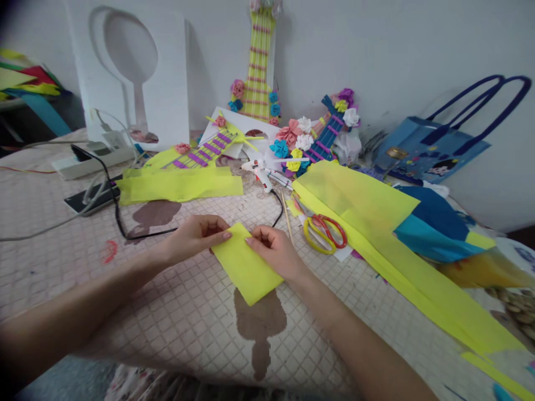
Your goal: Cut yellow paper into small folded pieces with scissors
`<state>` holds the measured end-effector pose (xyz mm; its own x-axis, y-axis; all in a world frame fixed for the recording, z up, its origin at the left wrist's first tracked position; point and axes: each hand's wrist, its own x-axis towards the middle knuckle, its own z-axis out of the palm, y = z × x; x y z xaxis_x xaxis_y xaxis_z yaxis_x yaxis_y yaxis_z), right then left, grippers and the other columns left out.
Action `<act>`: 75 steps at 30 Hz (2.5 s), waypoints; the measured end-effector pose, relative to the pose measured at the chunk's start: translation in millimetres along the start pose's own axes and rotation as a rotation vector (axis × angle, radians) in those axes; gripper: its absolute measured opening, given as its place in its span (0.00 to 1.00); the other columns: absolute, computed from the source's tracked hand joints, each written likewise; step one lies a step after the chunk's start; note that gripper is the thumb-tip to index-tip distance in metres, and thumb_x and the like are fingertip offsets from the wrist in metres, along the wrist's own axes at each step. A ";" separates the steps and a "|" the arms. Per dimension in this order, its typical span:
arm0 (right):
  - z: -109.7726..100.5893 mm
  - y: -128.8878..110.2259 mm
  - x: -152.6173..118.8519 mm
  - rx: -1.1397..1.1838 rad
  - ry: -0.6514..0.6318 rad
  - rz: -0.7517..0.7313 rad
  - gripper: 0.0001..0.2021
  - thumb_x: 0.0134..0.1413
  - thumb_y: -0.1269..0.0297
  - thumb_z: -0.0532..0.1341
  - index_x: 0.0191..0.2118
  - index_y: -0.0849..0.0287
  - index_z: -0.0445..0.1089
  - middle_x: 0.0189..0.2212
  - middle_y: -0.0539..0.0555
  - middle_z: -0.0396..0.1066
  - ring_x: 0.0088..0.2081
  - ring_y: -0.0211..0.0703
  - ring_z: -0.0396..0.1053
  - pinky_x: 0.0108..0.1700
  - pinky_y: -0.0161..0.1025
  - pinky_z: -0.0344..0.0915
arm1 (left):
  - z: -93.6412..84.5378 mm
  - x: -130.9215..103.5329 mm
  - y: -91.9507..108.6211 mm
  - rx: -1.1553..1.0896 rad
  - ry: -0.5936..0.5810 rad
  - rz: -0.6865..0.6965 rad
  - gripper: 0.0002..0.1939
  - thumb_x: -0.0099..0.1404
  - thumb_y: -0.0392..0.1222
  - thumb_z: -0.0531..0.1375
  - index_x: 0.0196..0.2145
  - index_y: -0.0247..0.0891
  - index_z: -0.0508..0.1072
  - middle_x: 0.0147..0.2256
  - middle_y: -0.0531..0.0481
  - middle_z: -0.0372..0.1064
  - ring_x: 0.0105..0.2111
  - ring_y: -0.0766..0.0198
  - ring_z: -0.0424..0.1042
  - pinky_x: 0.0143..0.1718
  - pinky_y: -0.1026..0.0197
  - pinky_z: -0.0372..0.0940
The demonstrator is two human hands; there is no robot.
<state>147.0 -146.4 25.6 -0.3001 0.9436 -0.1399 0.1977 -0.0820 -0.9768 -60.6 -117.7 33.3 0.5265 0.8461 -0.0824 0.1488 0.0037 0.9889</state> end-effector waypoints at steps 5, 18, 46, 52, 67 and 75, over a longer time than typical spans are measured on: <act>-1.9 0.1 -0.1 -0.018 0.049 -0.012 0.13 0.50 0.54 0.60 0.28 0.57 0.61 0.22 0.45 0.60 0.22 0.32 0.57 0.23 0.32 0.54 | -2.9 0.7 -2.6 -0.027 -0.039 -0.021 0.12 0.55 0.43 0.63 0.28 0.31 0.68 0.22 0.53 0.67 0.21 0.73 0.65 0.23 0.70 0.61; -1.2 2.4 1.3 -0.003 0.103 0.005 0.13 0.48 0.54 0.62 0.27 0.58 0.62 0.21 0.45 0.61 0.22 0.32 0.58 0.23 0.32 0.55 | -7.1 3.9 -5.5 -0.081 -0.036 -0.111 0.11 0.54 0.42 0.64 0.30 0.31 0.71 0.23 0.50 0.72 0.21 0.71 0.70 0.24 0.68 0.66; 10.6 0.8 -3.5 0.081 -0.041 0.030 0.14 0.50 0.54 0.62 0.28 0.58 0.62 0.22 0.44 0.59 0.22 0.31 0.57 0.23 0.31 0.54 | 3.7 2.2 -3.2 0.026 -0.050 -0.080 0.20 0.60 0.54 0.57 0.25 0.32 0.70 0.19 0.55 0.62 0.19 0.74 0.60 0.20 0.69 0.54; 12.3 0.7 -2.9 0.070 -0.040 0.013 0.14 0.49 0.53 0.62 0.28 0.58 0.62 0.22 0.44 0.58 0.22 0.31 0.56 0.23 0.31 0.52 | 4.6 2.8 -3.2 0.010 -0.056 -0.047 0.16 0.57 0.51 0.60 0.30 0.31 0.71 0.25 0.51 0.68 0.24 0.71 0.64 0.24 0.68 0.58; -7.3 -4.2 -2.3 0.180 -0.173 0.160 0.18 0.45 0.57 0.66 0.41 0.57 0.62 0.30 0.49 0.72 0.28 0.36 0.70 0.29 0.33 0.65 | -16.9 10.0 -5.9 0.016 0.195 -0.056 0.12 0.52 0.46 0.64 0.26 0.33 0.71 0.22 0.52 0.68 0.21 0.71 0.65 0.22 0.68 0.60; -33.3 5.9 2.4 -0.023 -0.175 0.164 0.18 0.48 0.58 0.64 0.44 0.58 0.61 0.21 0.44 0.69 0.18 0.33 0.66 0.18 0.29 0.60 | -18.8 11.6 -10.8 0.105 0.284 -0.082 0.10 0.52 0.44 0.63 0.24 0.34 0.70 0.19 0.54 0.66 0.18 0.71 0.64 0.17 0.69 0.60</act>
<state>178.5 -133.9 24.9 -0.4188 0.8482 -0.3242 0.2775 -0.2204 -0.9351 -71.8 -97.9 24.0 0.2562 0.9605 -0.1086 0.2742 0.0355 0.9610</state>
